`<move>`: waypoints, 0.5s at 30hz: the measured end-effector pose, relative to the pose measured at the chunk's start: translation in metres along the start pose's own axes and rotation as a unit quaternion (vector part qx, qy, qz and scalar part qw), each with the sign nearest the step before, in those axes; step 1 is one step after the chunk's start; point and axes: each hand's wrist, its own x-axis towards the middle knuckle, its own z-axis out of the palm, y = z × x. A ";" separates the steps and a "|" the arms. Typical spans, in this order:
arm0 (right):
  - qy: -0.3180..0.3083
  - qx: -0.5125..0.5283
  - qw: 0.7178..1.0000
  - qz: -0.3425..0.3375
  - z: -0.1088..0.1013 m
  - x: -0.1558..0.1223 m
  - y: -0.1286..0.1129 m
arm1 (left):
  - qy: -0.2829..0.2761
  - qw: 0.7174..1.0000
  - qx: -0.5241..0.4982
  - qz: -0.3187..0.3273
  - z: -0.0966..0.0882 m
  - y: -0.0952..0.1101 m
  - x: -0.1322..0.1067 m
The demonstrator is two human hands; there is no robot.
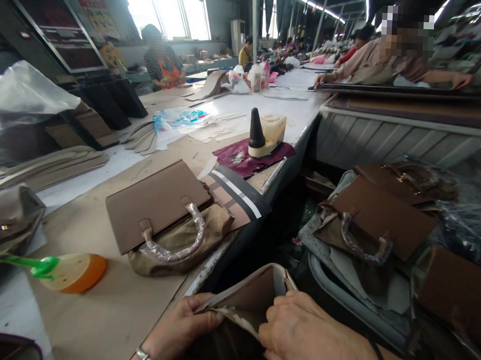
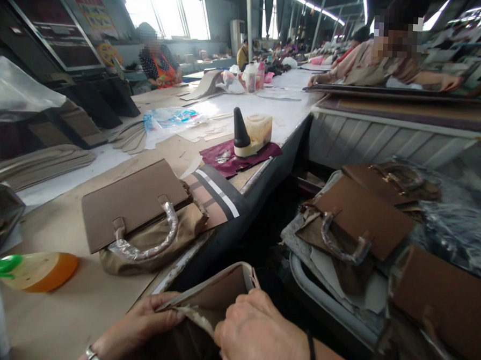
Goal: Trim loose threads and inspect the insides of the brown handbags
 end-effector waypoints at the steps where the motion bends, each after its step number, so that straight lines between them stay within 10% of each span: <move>1: 0.011 0.015 1.000 0.017 0.000 0.000 0.000 | 0.006 1.000 0.005 -0.001 -0.001 -0.001 0.000; 15: 0.044 0.049 0.995 0.072 -0.009 0.016 0.005 | 0.024 1.000 0.006 0.017 0.004 -0.002 -0.004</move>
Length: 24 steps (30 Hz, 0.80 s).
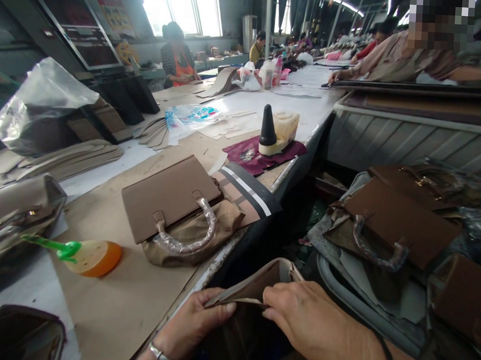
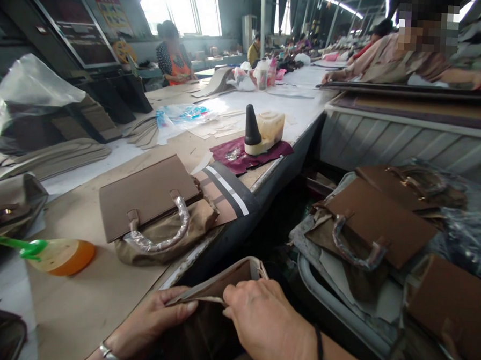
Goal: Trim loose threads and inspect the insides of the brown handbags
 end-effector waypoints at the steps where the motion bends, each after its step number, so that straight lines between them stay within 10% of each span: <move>1: 0.011 0.003 1.000 0.004 0.000 0.001 0.001 | -0.001 1.000 0.005 0.002 0.001 0.001 0.000; 24: 0.069 0.029 0.996 0.057 0.002 0.028 0.017 | 0.031 0.998 0.062 0.009 0.002 -0.004 0.003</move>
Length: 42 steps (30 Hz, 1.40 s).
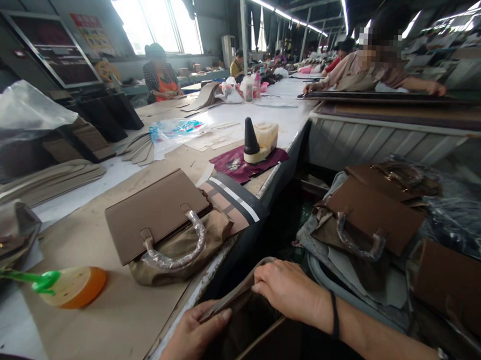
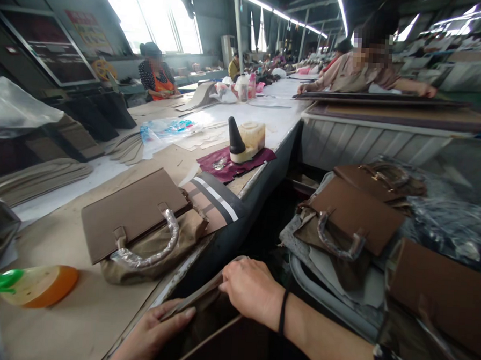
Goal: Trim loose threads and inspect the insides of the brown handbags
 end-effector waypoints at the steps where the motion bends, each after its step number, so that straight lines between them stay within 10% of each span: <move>1: 0.006 0.006 1.000 -0.003 0.000 0.001 0.001 | -0.001 1.000 0.007 0.001 0.000 0.001 -0.001; 42: 0.064 0.045 0.996 0.042 0.005 0.006 0.001 | 0.037 0.999 0.011 0.038 0.002 -0.014 0.010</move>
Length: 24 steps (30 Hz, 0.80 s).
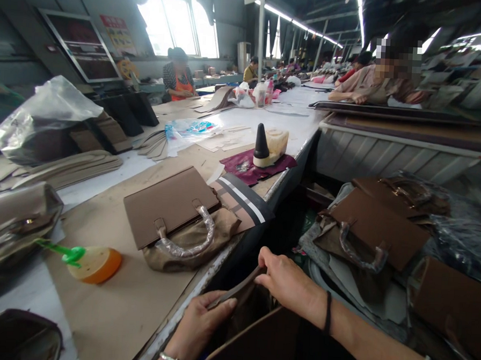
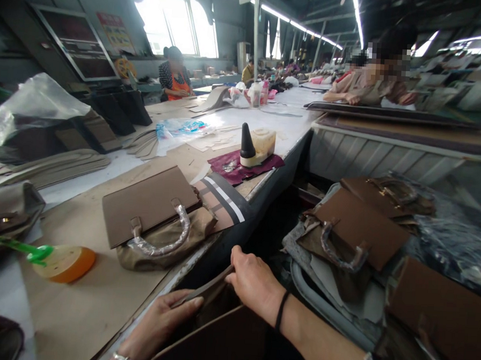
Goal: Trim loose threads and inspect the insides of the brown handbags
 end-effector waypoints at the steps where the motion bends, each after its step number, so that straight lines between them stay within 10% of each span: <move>1: -0.001 0.007 1.000 -0.007 0.000 -0.001 0.001 | -0.002 1.000 -0.007 0.002 0.001 0.000 0.000; 10: -0.031 0.059 0.992 -0.108 -0.005 -0.009 0.013 | -0.027 0.999 0.005 0.041 0.011 0.020 -0.012; 24: -0.015 0.042 0.995 -0.084 -0.011 -0.033 0.005 | 0.024 0.943 0.237 0.232 0.011 0.018 -0.028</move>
